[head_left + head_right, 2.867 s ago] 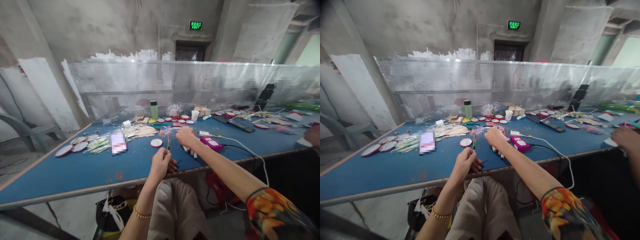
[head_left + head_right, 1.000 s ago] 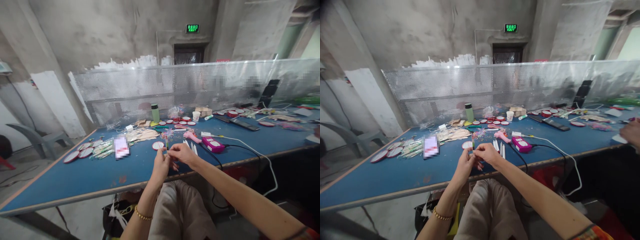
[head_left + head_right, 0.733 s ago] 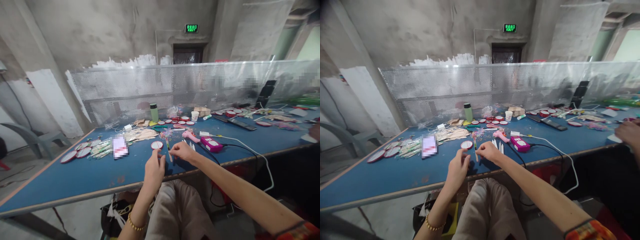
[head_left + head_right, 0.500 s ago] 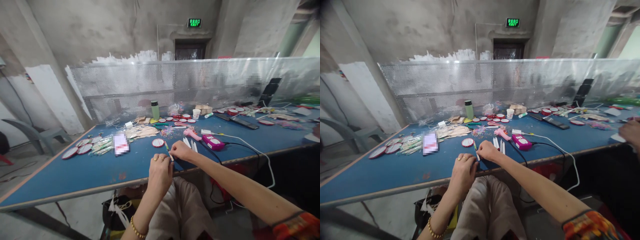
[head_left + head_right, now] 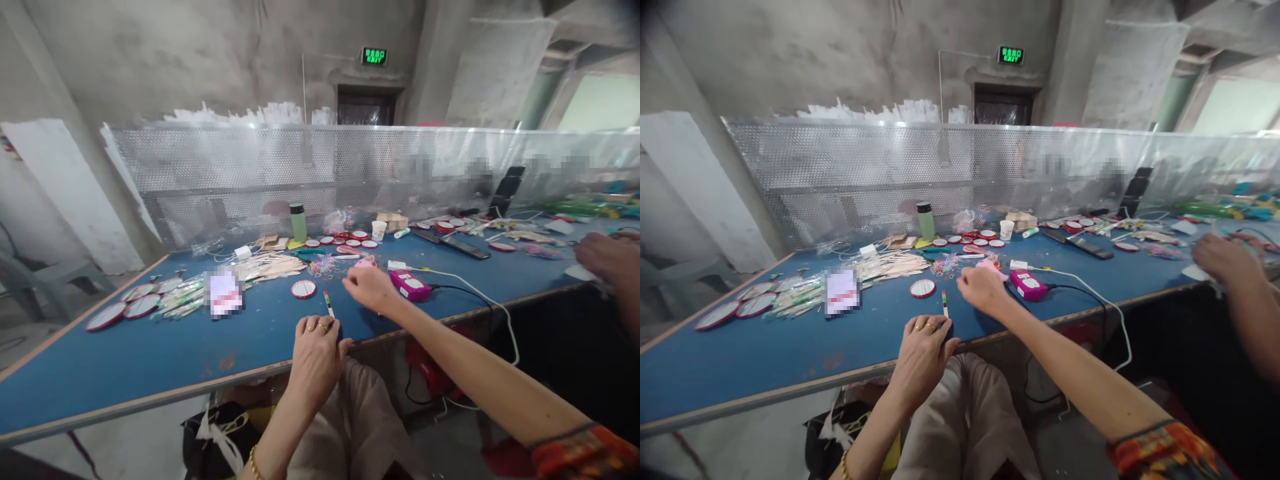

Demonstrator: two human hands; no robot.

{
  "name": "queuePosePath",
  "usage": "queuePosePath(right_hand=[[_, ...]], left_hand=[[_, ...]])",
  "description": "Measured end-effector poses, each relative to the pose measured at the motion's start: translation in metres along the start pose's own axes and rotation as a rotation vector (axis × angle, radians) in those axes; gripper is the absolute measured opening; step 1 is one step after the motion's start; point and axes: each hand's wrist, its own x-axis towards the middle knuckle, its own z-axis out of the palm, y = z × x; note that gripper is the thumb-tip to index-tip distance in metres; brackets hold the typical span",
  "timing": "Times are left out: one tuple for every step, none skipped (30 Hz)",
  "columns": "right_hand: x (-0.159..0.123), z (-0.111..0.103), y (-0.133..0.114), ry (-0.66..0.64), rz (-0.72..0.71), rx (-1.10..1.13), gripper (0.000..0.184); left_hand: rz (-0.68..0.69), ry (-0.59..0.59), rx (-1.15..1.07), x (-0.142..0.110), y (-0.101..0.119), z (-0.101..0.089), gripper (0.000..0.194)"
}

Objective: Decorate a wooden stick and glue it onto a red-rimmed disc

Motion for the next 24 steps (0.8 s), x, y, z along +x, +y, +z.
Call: queuePosePath(right_hand=[[0.007, -0.006, 0.013, 0.043, 0.048, -0.049, 0.038], [0.014, -0.010, 0.026, 0.054, 0.082, -0.096, 0.040], [0.022, -0.013, 0.038, 0.045, 0.102, -0.151, 0.040], [0.028, -0.013, 0.049, 0.013, 0.112, -0.222, 0.041], [0.034, -0.012, 0.057, 0.000, 0.112, -0.252, 0.041], [0.039, -0.009, 0.063, -0.011, 0.105, -0.270, 0.040], [0.043, -0.004, 0.067, -0.024, 0.098, -0.287, 0.039], [0.045, 0.002, 0.069, -0.034, 0.087, -0.297, 0.039], [0.047, 0.008, 0.069, -0.043, 0.078, -0.305, 0.040], [0.048, 0.014, 0.068, -0.051, 0.070, -0.311, 0.040], [0.049, 0.019, 0.067, -0.059, 0.065, -0.315, 0.039], [0.049, 0.023, 0.066, -0.064, 0.062, -0.317, 0.038], [0.050, 0.027, 0.065, -0.069, 0.061, -0.318, 0.037], [0.050, 0.029, 0.065, -0.072, 0.061, -0.319, 0.037], [0.051, 0.030, 0.064, -0.076, 0.064, -0.321, 0.036], [0.052, 0.031, 0.064, -0.080, 0.069, -0.322, 0.036], [0.054, 0.031, 0.065, -0.085, 0.075, -0.324, 0.036], [0.056, 0.031, 0.065, -0.090, 0.084, -0.327, 0.035], [0.057, 0.031, 0.065, -0.096, 0.093, -0.329, 0.036], [0.059, 0.031, 0.065, -0.102, 0.101, -0.330, 0.036], [0.061, 0.032, 0.066, -0.107, 0.109, -0.330, 0.037], [0.064, 0.032, 0.066, -0.110, 0.116, -0.329, 0.037], [0.066, 0.033, 0.067, -0.115, 0.120, -0.327, 0.038], [0.068, 0.033, 0.067, -0.120, 0.124, -0.322, 0.038]], left_hand=[[0.006, -0.005, -0.001, 0.000, -0.001, 0.000, 0.014], [0.013, -0.007, -0.003, -0.001, -0.001, 0.000, 0.015], [0.018, -0.006, -0.003, -0.001, -0.002, 0.001, 0.017], [0.022, -0.001, 0.001, -0.002, -0.002, 0.002, 0.020], [0.025, 0.005, 0.007, -0.002, -0.003, 0.004, 0.023], [0.026, 0.012, 0.014, -0.003, -0.004, 0.005, 0.026], [0.026, 0.019, 0.020, -0.003, -0.004, 0.007, 0.028], [0.025, 0.024, 0.024, -0.004, -0.005, 0.008, 0.030], [0.024, 0.028, 0.026, -0.005, -0.005, 0.009, 0.030], [0.026, 0.030, 0.026, -0.005, -0.006, 0.010, 0.031], [0.029, 0.034, 0.024, -0.005, -0.006, 0.011, 0.031], [0.031, 0.041, 0.023, -0.006, -0.006, 0.011, 0.031], [0.034, 0.048, 0.021, -0.006, -0.006, 0.011, 0.032], [0.036, 0.055, 0.018, -0.006, -0.007, 0.011, 0.033], [0.037, 0.060, 0.016, -0.006, -0.007, 0.011, 0.033], [0.038, 0.063, 0.015, -0.007, -0.007, 0.011, 0.034], [0.040, 0.065, 0.016, -0.007, -0.007, 0.011, 0.034], [0.044, 0.067, 0.017, -0.007, -0.007, 0.011, 0.035], [0.047, 0.070, 0.018, -0.007, -0.007, 0.011, 0.035], [0.050, 0.075, 0.018, -0.007, -0.007, 0.011, 0.035], [0.051, 0.079, 0.018, -0.007, -0.007, 0.012, 0.035], [0.051, 0.082, 0.016, -0.007, -0.007, 0.012, 0.035], [0.049, 0.083, 0.014, -0.007, -0.007, 0.012, 0.036], [0.047, 0.083, 0.013, -0.008, -0.007, 0.012, 0.036]])
